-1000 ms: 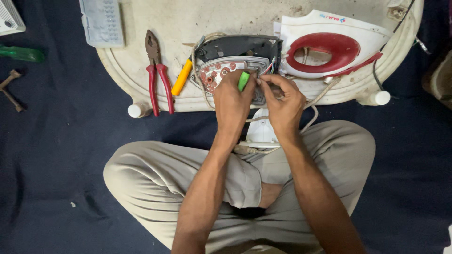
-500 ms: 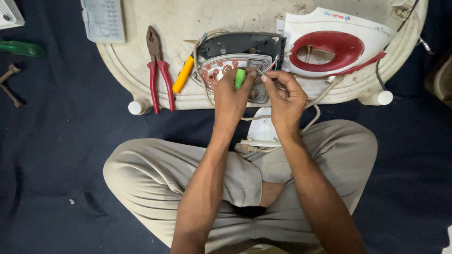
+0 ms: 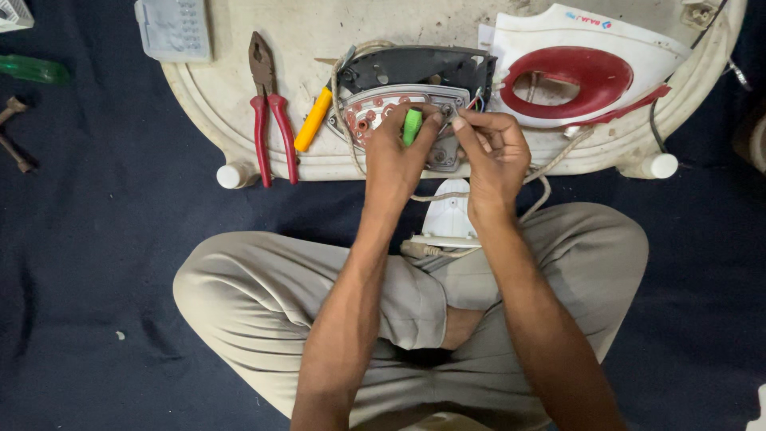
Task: The person sits on the floor and uses a green screwdriver to adjust and tighten screws on the internal wiring of a disassembled electric iron. They manipulate the wires and components within the iron's base while working on a small table.
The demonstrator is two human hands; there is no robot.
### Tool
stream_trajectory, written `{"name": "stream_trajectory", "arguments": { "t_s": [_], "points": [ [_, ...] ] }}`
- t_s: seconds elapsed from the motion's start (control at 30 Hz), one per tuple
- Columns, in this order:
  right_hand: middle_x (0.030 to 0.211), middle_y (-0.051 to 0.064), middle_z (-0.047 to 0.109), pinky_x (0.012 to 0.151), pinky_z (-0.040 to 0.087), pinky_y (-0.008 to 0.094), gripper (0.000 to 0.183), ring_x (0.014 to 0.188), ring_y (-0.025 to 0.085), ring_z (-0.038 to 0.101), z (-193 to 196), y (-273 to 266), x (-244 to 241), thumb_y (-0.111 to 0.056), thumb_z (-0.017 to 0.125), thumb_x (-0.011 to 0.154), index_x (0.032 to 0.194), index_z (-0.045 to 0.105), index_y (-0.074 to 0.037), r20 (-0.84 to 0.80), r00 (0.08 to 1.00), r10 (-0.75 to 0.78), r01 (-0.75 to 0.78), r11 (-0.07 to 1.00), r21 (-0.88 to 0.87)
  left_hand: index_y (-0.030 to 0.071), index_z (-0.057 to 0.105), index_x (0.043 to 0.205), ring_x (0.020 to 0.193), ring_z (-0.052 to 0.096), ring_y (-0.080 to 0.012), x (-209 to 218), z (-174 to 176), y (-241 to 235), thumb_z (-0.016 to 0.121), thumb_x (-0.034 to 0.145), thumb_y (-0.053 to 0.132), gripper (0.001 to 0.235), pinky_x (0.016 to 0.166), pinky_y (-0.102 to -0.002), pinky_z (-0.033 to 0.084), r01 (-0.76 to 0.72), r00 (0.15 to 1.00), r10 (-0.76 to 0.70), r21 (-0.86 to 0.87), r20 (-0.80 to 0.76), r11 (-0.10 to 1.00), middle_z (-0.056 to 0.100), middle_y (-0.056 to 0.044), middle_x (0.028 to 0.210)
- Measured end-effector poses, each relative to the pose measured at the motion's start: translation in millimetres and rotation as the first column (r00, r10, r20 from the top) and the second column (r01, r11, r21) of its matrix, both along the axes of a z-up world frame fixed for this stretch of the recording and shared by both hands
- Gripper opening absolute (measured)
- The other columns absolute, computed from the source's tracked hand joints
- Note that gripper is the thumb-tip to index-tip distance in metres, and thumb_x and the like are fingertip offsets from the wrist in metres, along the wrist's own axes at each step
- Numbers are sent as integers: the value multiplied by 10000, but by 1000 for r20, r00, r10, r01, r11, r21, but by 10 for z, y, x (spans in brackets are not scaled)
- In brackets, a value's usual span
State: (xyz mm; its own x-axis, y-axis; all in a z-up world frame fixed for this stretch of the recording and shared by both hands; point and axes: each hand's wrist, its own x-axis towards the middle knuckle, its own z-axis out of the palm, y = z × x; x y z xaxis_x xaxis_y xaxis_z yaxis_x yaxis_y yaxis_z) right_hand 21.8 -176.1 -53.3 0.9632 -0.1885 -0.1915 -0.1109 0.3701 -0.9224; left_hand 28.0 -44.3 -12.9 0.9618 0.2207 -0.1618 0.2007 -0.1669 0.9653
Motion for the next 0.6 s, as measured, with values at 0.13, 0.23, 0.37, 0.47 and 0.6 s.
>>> {"name": "stream_trajectory", "arguments": {
  "t_s": [0.13, 0.23, 0.37, 0.47, 0.6],
  "points": [
    [1095, 90, 752, 740, 511, 200, 212, 893, 65, 655, -53, 25, 7, 63, 757, 947, 1057, 620, -56, 68, 998, 1, 6, 995, -104, 28, 750, 1036, 569, 607, -72, -1, -53, 18, 718, 950, 172, 171, 525, -259, 486, 5, 1000, -5, -42, -3, 999, 701, -24, 723],
    [1124, 119, 752, 851, 538, 210, 254, 1001, 97, 688, -82, 38, 11, 112, 750, 960, 1088, 592, -39, 161, 987, 22, 7, 984, -179, 27, 764, 1042, 571, 595, -65, 0, -84, 21, 723, 946, 171, 178, 521, -254, 478, 2, 1000, -2, -43, -9, 999, 695, -23, 707],
    [1132, 142, 745, 923, 570, 230, 314, 1082, 149, 717, -72, 68, 23, 141, 733, 962, 1139, 537, -29, 175, 984, 17, 16, 982, -189, 31, 776, 1044, 560, 594, -58, 23, -82, 22, 736, 936, 177, 186, 511, -246, 479, -3, 1000, 3, -44, -1, 999, 705, -16, 711],
    [1140, 156, 736, 940, 595, 248, 362, 1115, 175, 731, -47, 83, 27, 148, 724, 950, 1164, 495, -34, 152, 988, 9, 16, 986, -165, 34, 777, 1048, 553, 599, -54, 11, -58, 27, 728, 939, 176, 186, 506, -241, 475, 1, 1000, -1, -65, 0, 998, 709, -9, 718],
    [1147, 186, 742, 926, 580, 243, 387, 1111, 185, 729, -23, 85, 26, 155, 727, 948, 1177, 481, -37, 147, 989, 4, 18, 988, -151, 31, 778, 1057, 556, 603, -54, -3, -27, 14, 725, 942, 174, 191, 512, -241, 477, -16, 1000, 15, -57, -21, 998, 698, -10, 703]
  ]
}}
